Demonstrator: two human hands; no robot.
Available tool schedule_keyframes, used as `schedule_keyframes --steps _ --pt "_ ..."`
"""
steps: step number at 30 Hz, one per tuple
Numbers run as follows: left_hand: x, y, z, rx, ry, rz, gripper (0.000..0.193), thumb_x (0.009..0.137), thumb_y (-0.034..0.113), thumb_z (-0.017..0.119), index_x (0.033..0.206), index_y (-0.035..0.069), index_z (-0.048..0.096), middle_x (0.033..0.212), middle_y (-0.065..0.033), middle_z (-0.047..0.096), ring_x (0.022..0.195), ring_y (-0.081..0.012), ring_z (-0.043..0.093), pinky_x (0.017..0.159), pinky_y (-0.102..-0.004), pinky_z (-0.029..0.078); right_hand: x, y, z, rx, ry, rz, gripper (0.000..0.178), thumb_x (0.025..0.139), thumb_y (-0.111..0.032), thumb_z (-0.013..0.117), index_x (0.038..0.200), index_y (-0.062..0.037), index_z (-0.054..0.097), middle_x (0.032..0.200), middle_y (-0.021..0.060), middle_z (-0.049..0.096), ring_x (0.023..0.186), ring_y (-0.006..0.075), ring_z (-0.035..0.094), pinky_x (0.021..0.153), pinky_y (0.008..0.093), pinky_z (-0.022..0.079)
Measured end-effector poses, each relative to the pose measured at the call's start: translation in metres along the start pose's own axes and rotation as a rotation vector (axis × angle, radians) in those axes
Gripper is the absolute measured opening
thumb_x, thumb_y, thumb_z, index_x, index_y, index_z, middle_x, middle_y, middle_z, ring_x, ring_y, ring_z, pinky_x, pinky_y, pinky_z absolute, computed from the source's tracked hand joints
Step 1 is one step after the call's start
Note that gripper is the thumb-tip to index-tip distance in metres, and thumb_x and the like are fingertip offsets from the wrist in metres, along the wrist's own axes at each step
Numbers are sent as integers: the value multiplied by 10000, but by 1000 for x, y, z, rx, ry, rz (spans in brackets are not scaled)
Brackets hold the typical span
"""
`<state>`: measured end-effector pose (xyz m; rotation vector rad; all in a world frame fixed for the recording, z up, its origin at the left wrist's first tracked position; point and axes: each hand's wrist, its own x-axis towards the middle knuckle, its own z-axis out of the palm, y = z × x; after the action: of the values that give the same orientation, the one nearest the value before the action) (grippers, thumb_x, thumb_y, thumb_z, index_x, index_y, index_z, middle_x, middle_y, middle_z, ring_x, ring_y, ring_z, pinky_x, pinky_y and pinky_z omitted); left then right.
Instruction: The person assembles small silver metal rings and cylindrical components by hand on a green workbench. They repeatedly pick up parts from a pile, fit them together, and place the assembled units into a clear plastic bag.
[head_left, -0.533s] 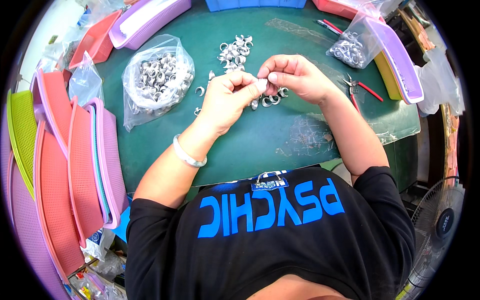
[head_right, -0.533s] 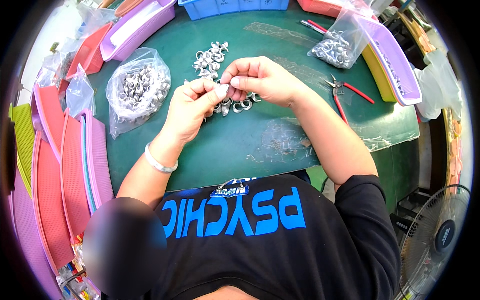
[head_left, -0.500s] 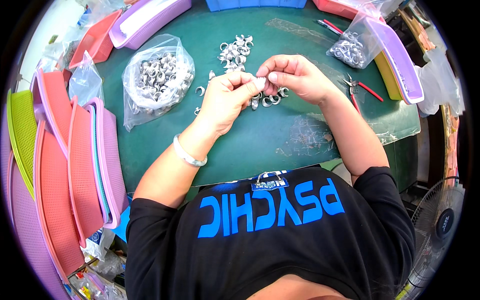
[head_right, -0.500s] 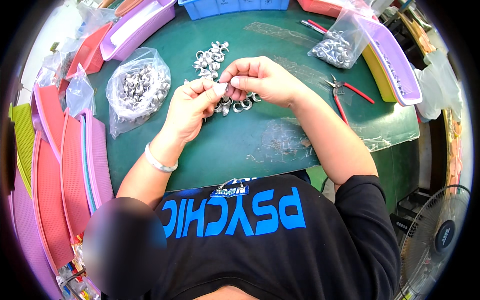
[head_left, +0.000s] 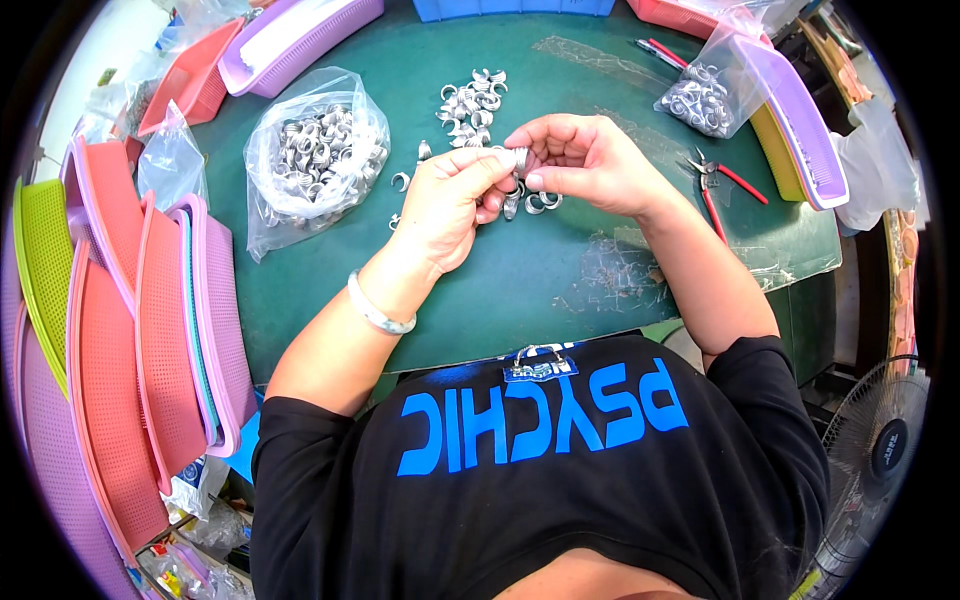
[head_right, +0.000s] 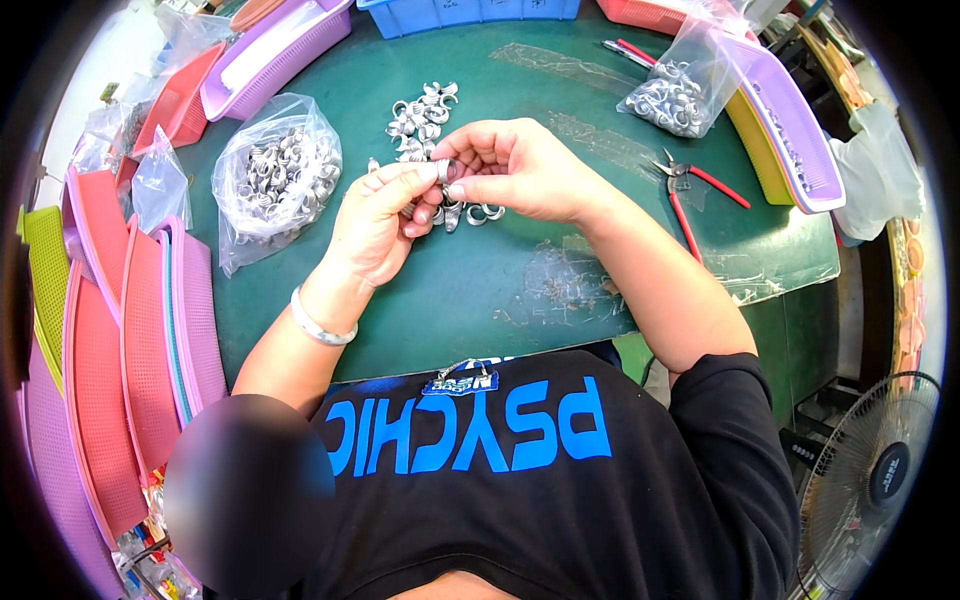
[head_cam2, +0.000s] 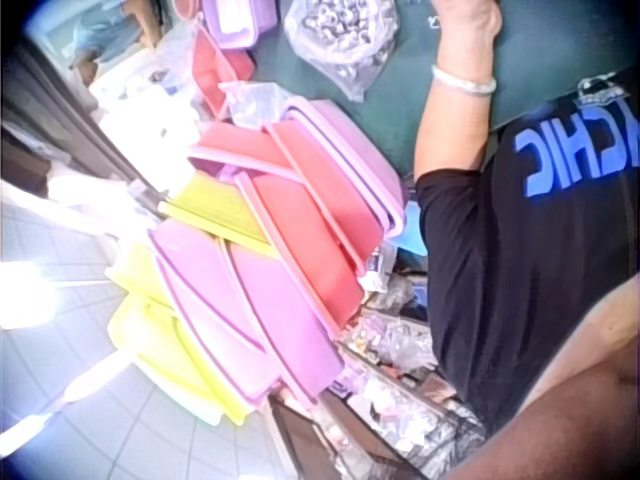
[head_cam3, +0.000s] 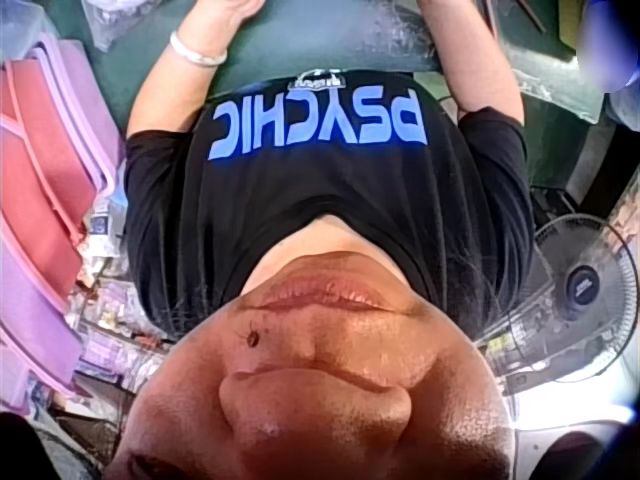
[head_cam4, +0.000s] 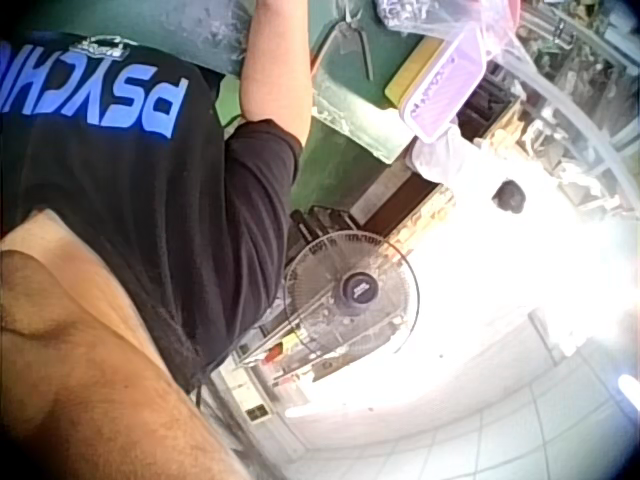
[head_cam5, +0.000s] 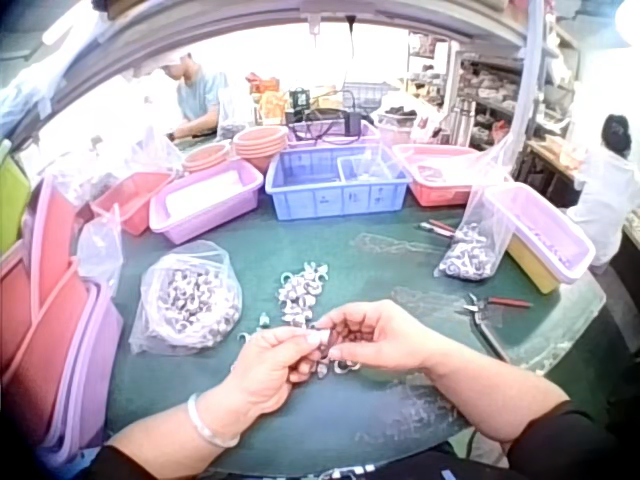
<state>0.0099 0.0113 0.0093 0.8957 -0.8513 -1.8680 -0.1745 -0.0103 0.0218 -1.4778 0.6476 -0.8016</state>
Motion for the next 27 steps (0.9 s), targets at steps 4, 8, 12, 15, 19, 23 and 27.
schedule_keyframes --steps 4,8,12,15,19,23,27 --pt "0 1 0 26 -18 -15 141 833 152 572 831 19 618 674 -9 546 549 -46 435 452 -160 313 -1 1 2 -64 40 -8 287 763 -42 643 1032 13 558 842 38 602 776 87 560 710 227 464" --pt "-2 -1 -1 72 -28 1 143 844 157 555 837 27 614 678 -5 548 547 -47 441 452 -161 314 -2 1 3 -162 78 -23 251 765 -56 642 1001 3 579 829 27 599 758 84 557 686 228 459" --pt "-2 0 0 43 -44 20 143 856 158 535 852 37 611 682 -3 554 537 -52 451 454 -164 324 0 4 3 -322 101 -241 263 744 -36 640 1004 -24 594 836 28 588 753 93 557 673 231 452" --pt "-2 0 -1 42 -61 20 144 859 159 529 859 41 611 690 -6 564 536 -56 460 456 -166 333 1 6 3 -349 113 -329 314 716 3 630 1024 -37 591 843 38 579 766 108 560 675 238 450" --pt "-1 0 -1 39 -51 24 146 857 160 532 855 40 614 701 -12 575 541 -59 470 458 -166 339 1 7 5 -410 143 -390 395 695 33 614 1079 -47 565 863 45 586 771 123 556 688 251 450" --pt "-2 1 1 41 -10 12 154 856 161 529 849 33 614 690 -9 567 535 -57 460 451 -169 333 2 6 7 -436 161 -446 481 684 42 606 1146 -62 526 880 49 592 763 134 551 702 261 450" --pt "-1 0 -1 39 -32 31 172 858 175 517 826 32 606 669 2 546 524 -56 441 443 -176 320 1 5 7 -518 164 -477 531 673 52 602 1180 -68 499 879 56 595 770 147 560 708 270 453"
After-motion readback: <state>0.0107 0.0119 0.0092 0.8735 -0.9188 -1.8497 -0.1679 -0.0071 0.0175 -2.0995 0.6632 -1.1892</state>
